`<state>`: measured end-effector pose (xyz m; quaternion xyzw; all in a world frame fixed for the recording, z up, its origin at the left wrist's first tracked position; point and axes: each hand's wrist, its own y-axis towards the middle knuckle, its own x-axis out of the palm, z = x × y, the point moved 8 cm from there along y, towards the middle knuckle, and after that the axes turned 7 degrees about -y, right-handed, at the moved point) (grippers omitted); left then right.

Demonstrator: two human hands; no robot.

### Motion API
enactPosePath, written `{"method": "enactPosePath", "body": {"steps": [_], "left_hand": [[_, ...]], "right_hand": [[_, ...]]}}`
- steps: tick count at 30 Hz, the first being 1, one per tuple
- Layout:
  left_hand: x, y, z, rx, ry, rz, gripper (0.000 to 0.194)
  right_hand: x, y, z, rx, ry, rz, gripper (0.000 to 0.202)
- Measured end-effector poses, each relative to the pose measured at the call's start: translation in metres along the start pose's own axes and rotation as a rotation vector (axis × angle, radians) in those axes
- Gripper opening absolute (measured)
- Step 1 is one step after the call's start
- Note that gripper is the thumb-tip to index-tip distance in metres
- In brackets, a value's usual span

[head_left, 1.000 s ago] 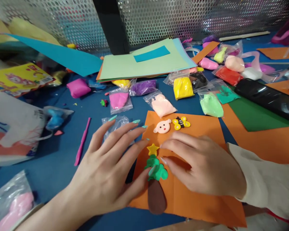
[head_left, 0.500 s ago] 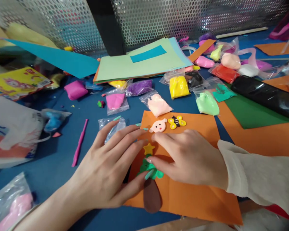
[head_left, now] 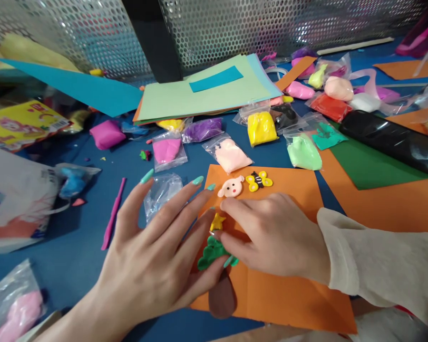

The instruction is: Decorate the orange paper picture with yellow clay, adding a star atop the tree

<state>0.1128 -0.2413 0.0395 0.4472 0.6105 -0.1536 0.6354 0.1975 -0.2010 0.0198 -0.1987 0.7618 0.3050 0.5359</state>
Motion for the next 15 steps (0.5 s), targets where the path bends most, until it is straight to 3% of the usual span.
{"method": "enactPosePath", "body": {"steps": [6,12,15], "left_hand": [[0.0043,0.0025,0.0035,0.069,0.047,-0.038,0.036],[0.0003,0.0012,0.0015,-0.07,-0.058,0.081,0.034],[-0.0021,-0.0004,0.0036,-0.063,-0.079,0.11,0.032]], "right_hand": [[-0.0006,-0.0018,-0.0002,-0.002,0.013,0.014,0.018],[0.0008,-0.0019,0.001,0.004,0.017,0.004,0.014],[0.0006,-0.0016,0.002,0.009,0.019,-0.003,0.015]]}}
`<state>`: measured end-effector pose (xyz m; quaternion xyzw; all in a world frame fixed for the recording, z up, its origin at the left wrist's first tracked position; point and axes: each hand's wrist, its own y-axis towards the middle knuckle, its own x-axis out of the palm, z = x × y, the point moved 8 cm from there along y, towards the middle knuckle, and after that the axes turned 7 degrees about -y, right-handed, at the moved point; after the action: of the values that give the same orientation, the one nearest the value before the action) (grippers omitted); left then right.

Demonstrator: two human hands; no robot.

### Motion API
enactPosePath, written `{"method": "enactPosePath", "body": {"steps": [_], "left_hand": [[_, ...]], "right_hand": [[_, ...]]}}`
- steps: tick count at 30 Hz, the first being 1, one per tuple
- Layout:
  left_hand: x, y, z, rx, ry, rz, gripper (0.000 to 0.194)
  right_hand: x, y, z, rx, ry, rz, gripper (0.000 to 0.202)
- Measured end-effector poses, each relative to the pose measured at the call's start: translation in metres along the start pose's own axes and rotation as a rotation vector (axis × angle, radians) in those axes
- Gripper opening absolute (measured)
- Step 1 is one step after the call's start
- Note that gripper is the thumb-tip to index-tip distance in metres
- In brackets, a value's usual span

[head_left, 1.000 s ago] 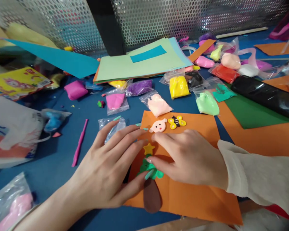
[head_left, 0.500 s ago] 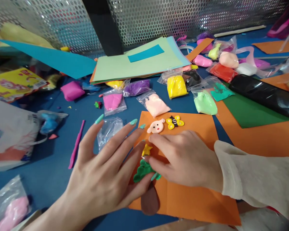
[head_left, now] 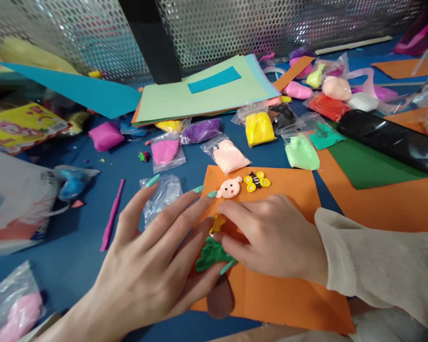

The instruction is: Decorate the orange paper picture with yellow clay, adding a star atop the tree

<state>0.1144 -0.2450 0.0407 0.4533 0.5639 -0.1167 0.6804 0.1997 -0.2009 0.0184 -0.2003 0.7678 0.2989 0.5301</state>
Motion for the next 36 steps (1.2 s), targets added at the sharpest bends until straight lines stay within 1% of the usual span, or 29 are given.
{"method": "enactPosePath", "body": {"steps": [3,8,15,22,25,29,32,34,36], "left_hand": [[-0.002,0.0,0.0,-0.004,0.002,0.015,0.031],[-0.001,0.001,-0.002,-0.038,0.011,-0.003,0.032],[0.002,-0.001,0.001,0.004,0.017,-0.024,0.035],[-0.001,-0.001,0.003,0.054,0.042,-0.034,0.036],[0.0,0.0,-0.002,0.008,0.044,-0.044,0.038],[0.001,-0.003,-0.015,-0.121,-0.059,-0.047,0.041],[0.001,-0.007,-0.02,-0.199,-0.213,-0.056,0.04],[0.002,-0.011,-0.021,-0.246,-0.31,-0.081,0.048],[0.002,-0.014,-0.021,-0.272,-0.343,-0.107,0.057]], "right_hand": [[0.0,-0.001,-0.001,-0.008,-0.003,-0.007,0.015],[-0.001,-0.002,-0.002,-0.036,-0.014,0.018,0.015],[-0.001,-0.001,-0.002,-0.04,-0.015,0.019,0.013],[-0.001,-0.001,-0.003,-0.042,-0.019,0.011,0.013],[0.0,-0.002,-0.003,-0.033,-0.009,0.01,0.014],[0.0,-0.003,0.0,-0.008,0.045,0.026,0.021],[-0.013,-0.007,0.002,-0.018,0.155,0.125,0.018],[-0.023,-0.012,0.003,-0.019,0.24,0.184,0.02],[-0.027,-0.018,0.007,0.051,0.328,0.154,0.028]]}}
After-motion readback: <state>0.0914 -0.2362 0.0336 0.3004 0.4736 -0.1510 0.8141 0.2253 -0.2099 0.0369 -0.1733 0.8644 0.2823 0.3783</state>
